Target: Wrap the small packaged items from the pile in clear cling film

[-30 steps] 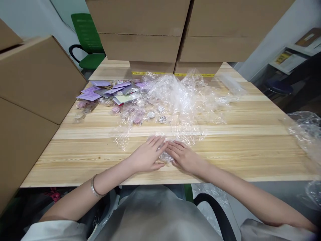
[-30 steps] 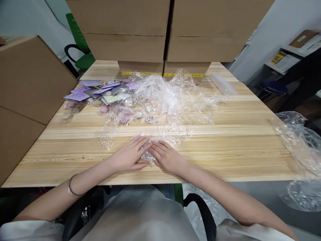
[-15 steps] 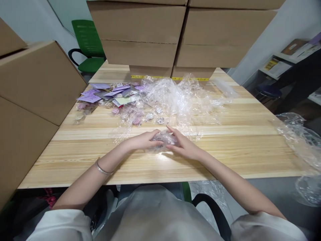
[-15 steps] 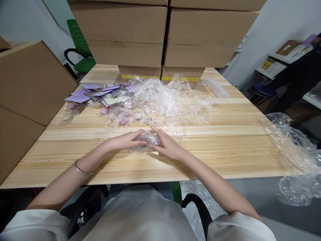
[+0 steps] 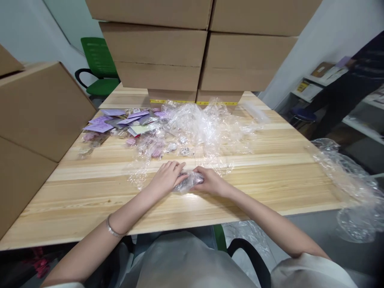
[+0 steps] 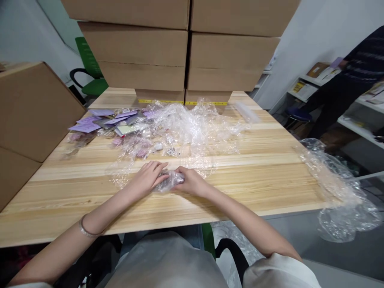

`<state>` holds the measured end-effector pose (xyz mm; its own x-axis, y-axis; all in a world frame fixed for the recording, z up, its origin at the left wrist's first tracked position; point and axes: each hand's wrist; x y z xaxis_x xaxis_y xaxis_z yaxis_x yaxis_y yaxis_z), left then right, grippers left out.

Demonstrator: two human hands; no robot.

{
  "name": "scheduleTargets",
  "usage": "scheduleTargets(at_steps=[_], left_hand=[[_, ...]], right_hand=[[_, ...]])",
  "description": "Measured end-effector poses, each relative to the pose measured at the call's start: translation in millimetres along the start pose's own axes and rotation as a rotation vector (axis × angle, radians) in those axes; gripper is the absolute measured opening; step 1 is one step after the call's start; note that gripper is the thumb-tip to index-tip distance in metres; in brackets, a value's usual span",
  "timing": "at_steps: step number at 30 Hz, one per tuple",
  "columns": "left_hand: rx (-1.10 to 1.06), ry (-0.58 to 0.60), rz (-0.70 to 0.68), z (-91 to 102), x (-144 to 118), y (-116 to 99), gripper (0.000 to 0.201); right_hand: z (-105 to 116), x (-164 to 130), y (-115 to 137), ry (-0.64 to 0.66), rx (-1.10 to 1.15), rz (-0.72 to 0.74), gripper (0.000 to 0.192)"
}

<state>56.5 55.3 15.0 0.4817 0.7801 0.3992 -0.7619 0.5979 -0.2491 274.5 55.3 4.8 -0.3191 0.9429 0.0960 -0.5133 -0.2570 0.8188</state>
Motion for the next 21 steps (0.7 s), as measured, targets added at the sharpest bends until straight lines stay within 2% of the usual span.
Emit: scheduleTargets(at_steps=[2,4,6,8,10,11,13,17,19,21], left_hand=[[-0.121,0.029,0.052,1.8,-1.7,-3.2,0.034],[-0.263,0.045,0.125,4.2,-1.6,-8.7,0.029],[-0.375,0.015,0.188,6.3,0.3,-16.0,0.027],[-0.425,-0.083,0.170,7.7,3.2,-23.4,0.030],[-0.414,-0.244,0.073,9.0,5.1,-28.6,0.036],[-0.397,-0.329,0.026,9.9,4.9,-29.7,0.039],[-0.372,-0.442,-0.012,11.7,1.0,-28.7,0.043],[-0.396,-0.472,0.119,11.8,-14.7,-19.7,0.040],[-0.417,-0.474,0.227,9.9,-19.6,-15.9,0.036],[-0.440,-0.469,0.334,7.9,-20.0,-13.2,0.034]], right_hand=[[2.3,-5.7,3.4,-0.047,0.115,-0.045,0.036],[8.4,-12.4,10.5,-0.085,0.196,-0.029,0.030],[16.9,-20.0,19.1,-0.082,0.279,-0.012,0.026],[27.3,-27.4,25.0,-0.038,0.363,-0.043,0.026],[41.0,-33.2,24.4,-0.016,0.430,-0.116,0.029],[50.0,-35.1,20.9,-0.047,0.454,-0.158,0.031],[73.7,-36.7,7.6,-0.225,0.482,-0.247,0.034],[140.6,-25.5,-35.9,-0.805,0.531,-0.347,0.042],[176.9,-8.0,-60.4,-0.966,0.548,-0.344,0.038],[210.0,20.3,-83.2,-1.073,0.474,-0.379,0.030]])
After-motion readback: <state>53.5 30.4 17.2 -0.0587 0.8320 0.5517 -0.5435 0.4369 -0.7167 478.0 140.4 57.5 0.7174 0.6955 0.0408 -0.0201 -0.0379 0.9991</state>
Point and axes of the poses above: each hand's wrist, its own x-axis towards the middle knuckle, its own z-axis out of the back of the hand, y = z × x, and after that the axes turned 14 degrees about -y, right-handed
